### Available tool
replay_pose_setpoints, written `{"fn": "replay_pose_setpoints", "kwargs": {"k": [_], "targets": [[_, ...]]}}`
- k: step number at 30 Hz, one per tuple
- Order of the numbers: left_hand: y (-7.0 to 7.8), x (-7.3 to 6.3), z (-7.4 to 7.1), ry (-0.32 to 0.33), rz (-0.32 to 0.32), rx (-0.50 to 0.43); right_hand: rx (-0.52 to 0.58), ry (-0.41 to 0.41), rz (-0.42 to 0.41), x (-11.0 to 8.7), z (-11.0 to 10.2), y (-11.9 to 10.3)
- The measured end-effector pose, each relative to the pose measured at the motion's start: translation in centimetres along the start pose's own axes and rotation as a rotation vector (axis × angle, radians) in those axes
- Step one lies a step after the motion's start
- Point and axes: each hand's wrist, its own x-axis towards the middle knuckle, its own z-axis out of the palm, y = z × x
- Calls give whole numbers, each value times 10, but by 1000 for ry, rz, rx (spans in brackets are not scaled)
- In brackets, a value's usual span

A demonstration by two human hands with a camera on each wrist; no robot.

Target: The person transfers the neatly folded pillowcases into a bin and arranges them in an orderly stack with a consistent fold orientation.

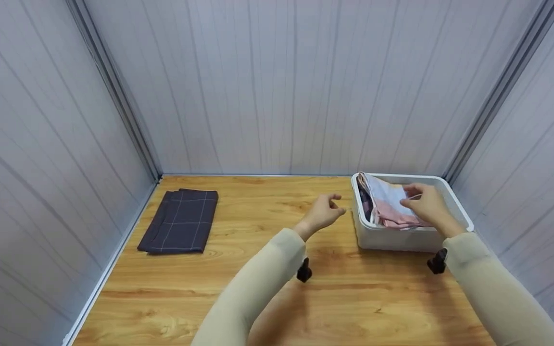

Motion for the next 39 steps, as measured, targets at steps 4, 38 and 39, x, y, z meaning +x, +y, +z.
{"fn": "replay_pose_setpoints", "kwargs": {"k": [4,38,39], "targets": [[-5,-5,-9,1,0,-9,27,0,-32,-1,6,-10],[-66,-57,-74,109,64,-68,139,-55,-145,-21,43,-66],[-67,-59,-76,113,68,-63,135,-61,-139,-22,44,-66]]}}
